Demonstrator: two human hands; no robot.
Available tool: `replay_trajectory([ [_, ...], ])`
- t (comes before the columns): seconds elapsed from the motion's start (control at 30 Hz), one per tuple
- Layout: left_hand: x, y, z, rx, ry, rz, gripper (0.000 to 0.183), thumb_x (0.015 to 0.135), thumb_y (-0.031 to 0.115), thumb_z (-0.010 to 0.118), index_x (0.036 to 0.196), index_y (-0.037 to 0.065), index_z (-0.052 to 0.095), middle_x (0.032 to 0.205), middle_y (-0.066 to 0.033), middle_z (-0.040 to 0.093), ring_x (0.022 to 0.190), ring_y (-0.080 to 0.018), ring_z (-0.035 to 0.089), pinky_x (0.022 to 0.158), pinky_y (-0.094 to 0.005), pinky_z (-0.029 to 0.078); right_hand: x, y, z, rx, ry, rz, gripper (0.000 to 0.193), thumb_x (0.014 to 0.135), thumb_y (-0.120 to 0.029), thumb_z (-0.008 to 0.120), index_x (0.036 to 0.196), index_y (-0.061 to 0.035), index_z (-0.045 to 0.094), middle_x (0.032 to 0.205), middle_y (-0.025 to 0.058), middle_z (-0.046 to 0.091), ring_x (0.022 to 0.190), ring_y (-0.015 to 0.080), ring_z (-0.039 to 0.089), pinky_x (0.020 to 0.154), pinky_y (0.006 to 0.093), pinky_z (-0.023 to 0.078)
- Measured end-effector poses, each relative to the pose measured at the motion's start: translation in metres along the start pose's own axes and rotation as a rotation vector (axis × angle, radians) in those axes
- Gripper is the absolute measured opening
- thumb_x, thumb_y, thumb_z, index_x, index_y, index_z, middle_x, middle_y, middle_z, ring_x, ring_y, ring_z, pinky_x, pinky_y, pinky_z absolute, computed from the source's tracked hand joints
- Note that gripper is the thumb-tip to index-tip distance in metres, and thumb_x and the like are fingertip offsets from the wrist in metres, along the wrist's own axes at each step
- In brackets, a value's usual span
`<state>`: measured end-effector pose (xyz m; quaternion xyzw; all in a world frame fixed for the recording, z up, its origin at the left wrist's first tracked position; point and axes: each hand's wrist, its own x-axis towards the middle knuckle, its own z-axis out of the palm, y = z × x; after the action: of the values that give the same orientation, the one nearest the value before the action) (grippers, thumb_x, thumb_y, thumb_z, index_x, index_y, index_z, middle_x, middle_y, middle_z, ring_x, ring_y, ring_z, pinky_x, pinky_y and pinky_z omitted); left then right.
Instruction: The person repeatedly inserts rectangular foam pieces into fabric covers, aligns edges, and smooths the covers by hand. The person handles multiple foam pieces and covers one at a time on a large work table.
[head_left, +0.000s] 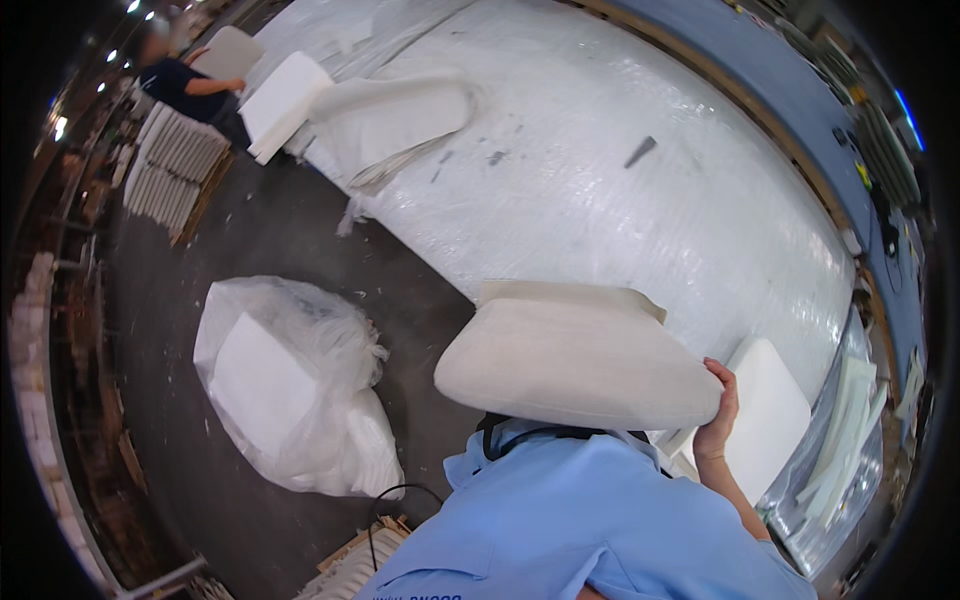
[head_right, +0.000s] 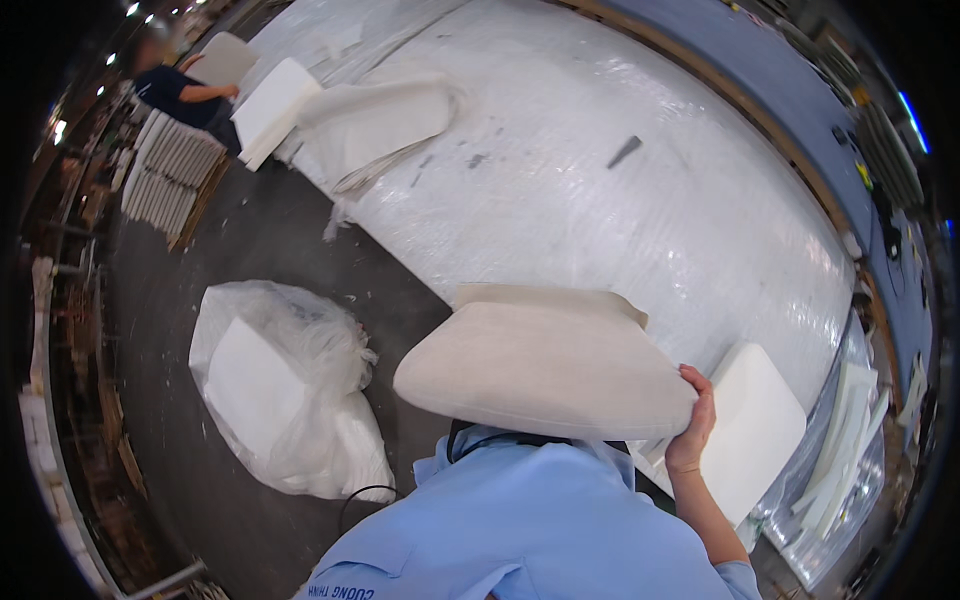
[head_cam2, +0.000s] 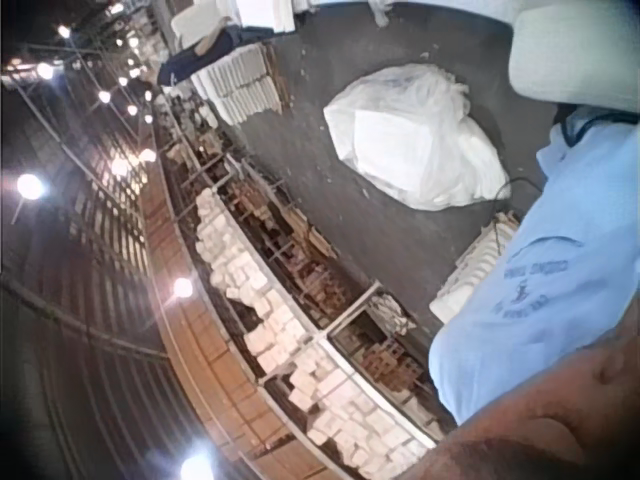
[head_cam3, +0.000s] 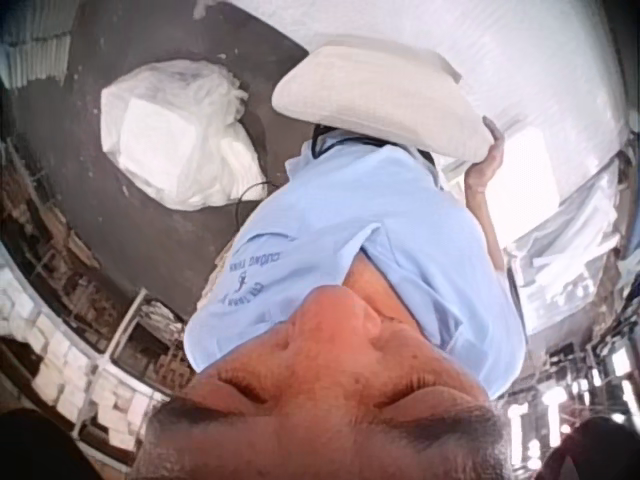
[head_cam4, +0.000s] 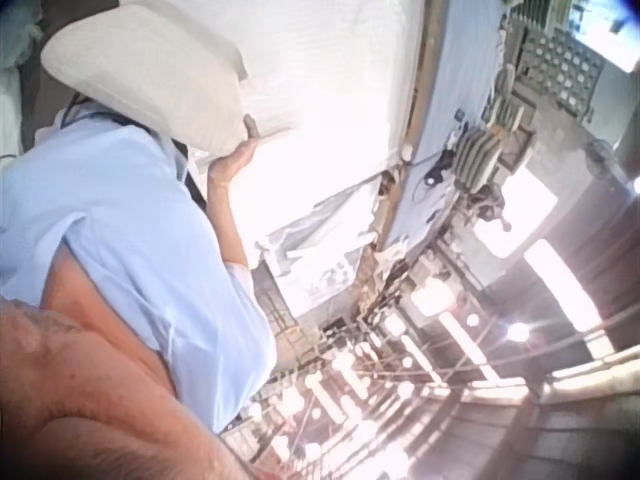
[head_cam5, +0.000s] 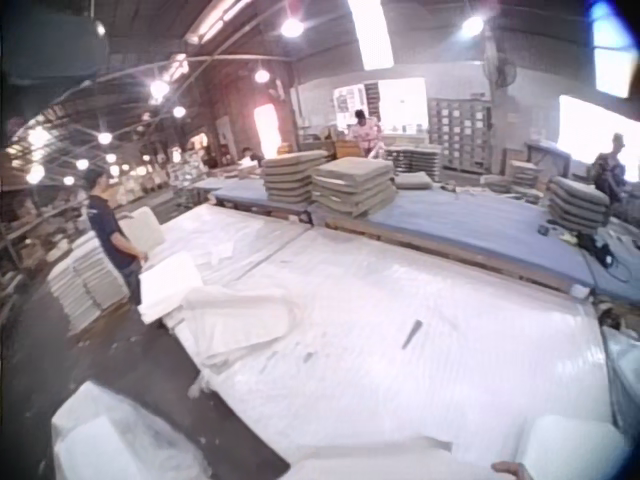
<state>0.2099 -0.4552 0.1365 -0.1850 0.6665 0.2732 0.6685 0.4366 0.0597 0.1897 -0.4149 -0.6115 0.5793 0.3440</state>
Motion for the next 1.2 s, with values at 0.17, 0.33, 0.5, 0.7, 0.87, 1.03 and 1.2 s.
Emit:
replay_trajectory([
  [0.17, -0.010, -0.006, -0.056, 0.805, 0.283, 0.062, 0.055, 0.093, 0.031, 0.077, 0.141, 0.008, 0.064, 0.132, -0.0210, 0.072, 0.123, -0.0363, 0.069, 0.103, -0.0445, 0.054, 0.001, -0.006, 0.001, -0.142, 0.028, -0.075, 0.062, 0.108, -0.049, 0.036, 0.123, 0.0025, 0.066, 0.136, 0.0176, 0.065, 0.133, 0.0297, 0.055, 0.119, 0.0419, 0.036],
  [0.33, -0.042, 0.122, -0.116, 0.523, 0.938, 0.633, 0.040, 0.102, 0.022, 0.065, 0.138, 0.006, 0.064, 0.128, -0.0209, 0.073, 0.115, -0.0384, 0.071, 0.100, -0.0445, 0.055, 0.021, -0.007, 0.012, -0.100, 0.085, -0.062, 0.062, 0.110, -0.048, 0.036, 0.124, 0.0037, 0.068, 0.133, 0.0174, 0.068, 0.130, 0.0288, 0.058, 0.116, 0.0411, 0.038],
  [0.5, -0.115, 0.274, 0.001, 0.832, 0.493, 1.341, 0.062, 0.093, 0.021, 0.076, 0.150, 0.006, 0.056, 0.153, -0.0212, 0.054, 0.137, -0.0393, 0.054, 0.113, -0.0493, 0.043, 0.027, -0.009, 0.019, -0.060, 0.219, -0.046, 0.055, 0.113, -0.040, 0.035, 0.123, 0.0025, 0.070, 0.128, 0.0150, 0.070, 0.125, 0.0268, 0.061, 0.113, 0.0376, 0.041],
  [0.7, -0.116, 0.301, 0.062, 1.248, 0.344, 1.300, 0.090, 0.072, 0.020, 0.093, 0.150, 0.006, 0.051, 0.152, -0.0246, 0.049, 0.137, -0.0455, 0.051, 0.113, -0.0513, 0.043, -0.013, -0.010, 0.004, -0.042, 0.350, 0.147, 0.042, 0.114, -0.033, 0.045, 0.122, 0.0004, 0.070, 0.120, 0.0112, 0.070, 0.119, 0.0190, 0.060, 0.107, 0.0332, 0.045],
  [0.87, -0.113, 0.295, 0.061, 1.328, 0.249, 1.287, 0.095, 0.066, 0.020, 0.097, 0.149, 0.007, 0.052, 0.149, -0.0241, 0.051, 0.133, -0.0455, 0.054, 0.109, -0.0519, 0.047, -0.132, -0.018, -0.065, -0.282, -0.148, 0.859, 0.024, 0.099, -0.024, 0.067, 0.101, -0.0021, 0.076, 0.085, 0.0085, 0.074, 0.079, 0.0138, 0.068, 0.077, 0.0336, 0.056],
  [1.03, -0.112, 0.303, 0.061, 1.303, 0.248, 1.287, 0.098, 0.064, 0.022, 0.097, 0.149, 0.007, 0.051, 0.148, -0.0240, 0.051, 0.131, -0.0448, 0.056, 0.107, -0.0497, 0.049, -0.230, -0.040, -0.056, -0.133, -0.583, 1.051, 0.031, 0.090, -0.019, 0.076, 0.115, -0.0002, 0.078, 0.101, 0.0082, 0.079, 0.092, 0.0152, 0.071, 0.085, 0.0342, 0.057],
  [1.2, -0.114, 0.321, 0.058, 1.287, 0.214, 1.310, 0.096, 0.065, 0.021, 0.096, 0.149, 0.006, 0.052, 0.148, -0.0242, 0.052, 0.132, -0.0445, 0.055, 0.108, -0.0488, 0.048, -0.253, -0.045, -0.042, -0.135, -0.657, 1.036, 0.038, 0.088, -0.023, 0.079, 0.116, 0.0022, 0.076, 0.105, 0.0100, 0.080, 0.095, 0.0183, 0.071, 0.086, 0.0362, 0.056],
])
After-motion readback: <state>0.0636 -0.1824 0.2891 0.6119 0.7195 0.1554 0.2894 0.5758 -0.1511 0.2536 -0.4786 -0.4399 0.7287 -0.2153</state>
